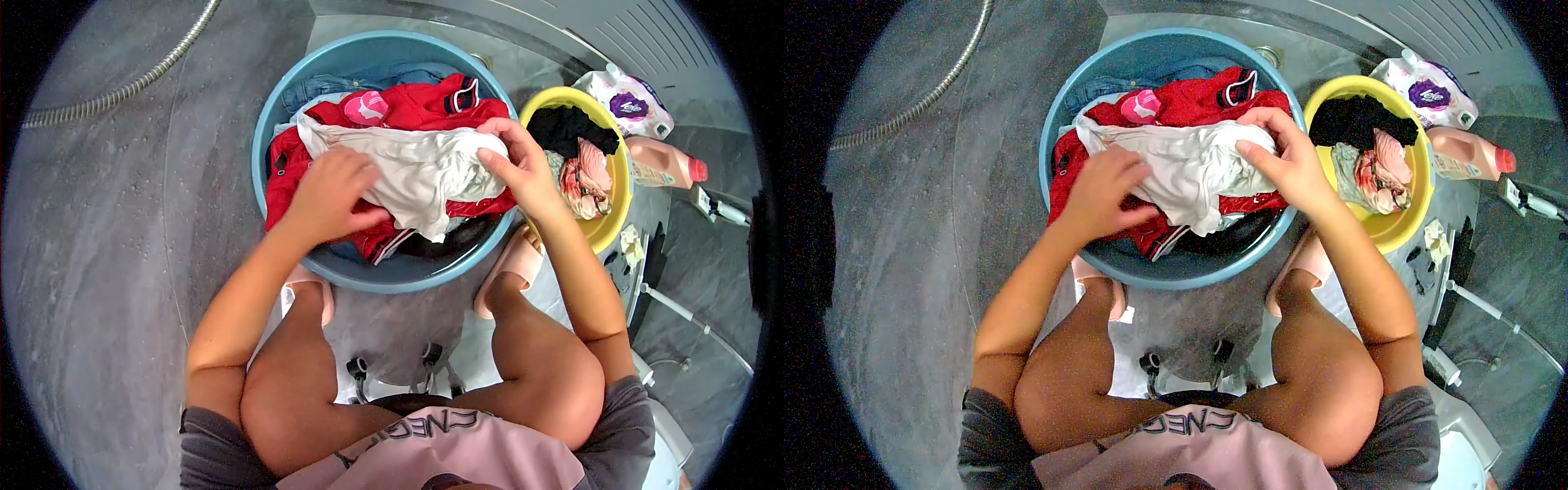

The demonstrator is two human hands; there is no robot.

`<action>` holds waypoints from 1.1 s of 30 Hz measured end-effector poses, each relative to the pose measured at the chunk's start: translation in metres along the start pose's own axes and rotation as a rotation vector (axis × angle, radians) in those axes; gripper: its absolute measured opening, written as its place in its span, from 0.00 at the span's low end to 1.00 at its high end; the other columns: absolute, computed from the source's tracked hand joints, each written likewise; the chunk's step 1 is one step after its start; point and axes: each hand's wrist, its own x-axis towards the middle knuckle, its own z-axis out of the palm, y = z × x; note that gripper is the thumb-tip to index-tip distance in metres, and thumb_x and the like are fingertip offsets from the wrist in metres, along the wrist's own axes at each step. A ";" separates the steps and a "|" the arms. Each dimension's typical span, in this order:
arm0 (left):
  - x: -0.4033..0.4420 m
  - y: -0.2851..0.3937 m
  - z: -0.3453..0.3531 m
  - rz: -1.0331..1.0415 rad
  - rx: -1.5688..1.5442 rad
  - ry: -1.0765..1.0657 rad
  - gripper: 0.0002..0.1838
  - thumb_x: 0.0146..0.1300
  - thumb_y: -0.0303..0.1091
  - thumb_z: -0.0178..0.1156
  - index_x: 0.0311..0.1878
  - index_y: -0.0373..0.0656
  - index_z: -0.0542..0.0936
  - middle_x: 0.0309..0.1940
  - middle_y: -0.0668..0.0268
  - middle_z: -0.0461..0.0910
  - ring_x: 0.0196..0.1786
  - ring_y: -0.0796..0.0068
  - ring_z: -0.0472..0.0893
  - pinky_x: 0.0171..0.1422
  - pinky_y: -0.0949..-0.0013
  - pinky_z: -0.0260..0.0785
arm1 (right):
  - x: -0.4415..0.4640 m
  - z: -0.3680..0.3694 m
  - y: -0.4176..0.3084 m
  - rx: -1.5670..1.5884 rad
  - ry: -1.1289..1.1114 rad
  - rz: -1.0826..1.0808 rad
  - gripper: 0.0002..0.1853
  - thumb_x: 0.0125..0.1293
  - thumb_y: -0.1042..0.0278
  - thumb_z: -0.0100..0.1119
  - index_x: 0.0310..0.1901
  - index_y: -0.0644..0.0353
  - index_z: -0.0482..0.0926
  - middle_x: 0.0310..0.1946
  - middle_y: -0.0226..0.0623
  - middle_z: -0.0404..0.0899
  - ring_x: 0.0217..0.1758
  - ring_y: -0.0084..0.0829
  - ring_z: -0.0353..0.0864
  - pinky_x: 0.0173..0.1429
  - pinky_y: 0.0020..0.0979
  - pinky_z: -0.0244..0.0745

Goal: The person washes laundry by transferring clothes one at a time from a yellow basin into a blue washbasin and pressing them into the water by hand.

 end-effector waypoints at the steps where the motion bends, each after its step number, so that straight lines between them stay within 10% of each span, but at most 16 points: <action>1: 0.000 0.007 0.012 -0.047 -0.040 0.000 0.26 0.46 0.42 0.71 0.48 0.42 0.77 0.51 0.57 0.74 0.57 0.51 0.71 0.62 0.52 0.64 | 0.000 0.001 0.001 0.054 0.032 0.021 0.17 0.61 0.74 0.64 0.51 0.60 0.72 0.42 0.29 0.75 0.48 0.22 0.73 0.56 0.25 0.68; 4: -0.005 -0.002 0.028 -0.049 -0.011 0.019 0.21 0.52 0.36 0.67 0.49 0.42 0.77 0.48 0.57 0.76 0.54 0.51 0.73 0.61 0.54 0.66 | -0.004 0.002 0.005 -0.017 0.008 0.058 0.17 0.60 0.73 0.64 0.50 0.61 0.73 0.43 0.31 0.76 0.49 0.23 0.74 0.56 0.26 0.69; 9: -0.001 -0.020 -0.012 -0.656 -0.919 0.401 0.07 0.67 0.26 0.52 0.46 0.39 0.76 0.39 0.71 0.78 0.44 0.81 0.75 0.51 0.76 0.67 | -0.006 -0.008 0.001 -0.304 0.066 -0.072 0.18 0.59 0.72 0.65 0.49 0.62 0.74 0.43 0.34 0.77 0.48 0.25 0.75 0.55 0.27 0.70; 19: 0.022 -0.033 -0.097 -0.278 -1.044 0.779 0.08 0.54 0.34 0.43 0.29 0.38 0.66 0.24 0.60 0.66 0.30 0.67 0.65 0.42 0.62 0.62 | 0.009 -0.016 -0.071 -1.147 0.133 -0.968 0.25 0.44 0.76 0.66 0.48 0.50 0.82 0.40 0.38 0.76 0.42 0.40 0.75 0.46 0.39 0.70; 23: 0.001 -0.052 -0.088 -0.186 -0.766 0.445 0.15 0.60 0.43 0.48 0.28 0.39 0.69 0.27 0.60 0.71 0.33 0.65 0.68 0.45 0.62 0.62 | -0.001 -0.012 -0.051 -0.974 0.023 -0.871 0.14 0.50 0.77 0.63 0.41 0.59 0.80 0.37 0.41 0.76 0.41 0.41 0.76 0.46 0.40 0.71; 27: 0.018 -0.035 -0.092 -0.459 -0.329 -0.681 0.13 0.60 0.38 0.54 0.36 0.36 0.77 0.26 0.58 0.78 0.32 0.67 0.77 0.40 0.64 0.69 | -0.019 -0.006 -0.029 -0.642 -0.559 -0.166 0.07 0.61 0.70 0.55 0.37 0.64 0.77 0.32 0.48 0.78 0.39 0.49 0.79 0.45 0.43 0.74; 31: 0.019 -0.017 -0.075 -0.485 -0.300 -0.680 0.10 0.56 0.32 0.58 0.40 0.38 0.80 0.26 0.56 0.81 0.30 0.66 0.80 0.39 0.65 0.72 | -0.021 0.006 -0.033 -0.691 -0.812 0.051 0.08 0.61 0.72 0.55 0.40 0.63 0.79 0.34 0.46 0.79 0.39 0.48 0.80 0.45 0.43 0.75; 33: 0.019 -0.017 -0.072 -0.481 -0.357 -0.629 0.12 0.55 0.33 0.60 0.41 0.38 0.80 0.31 0.55 0.82 0.35 0.62 0.82 0.44 0.64 0.73 | -0.016 0.013 -0.020 -0.667 -0.396 -0.298 0.09 0.59 0.75 0.57 0.42 0.61 0.79 0.38 0.44 0.78 0.41 0.46 0.79 0.44 0.42 0.75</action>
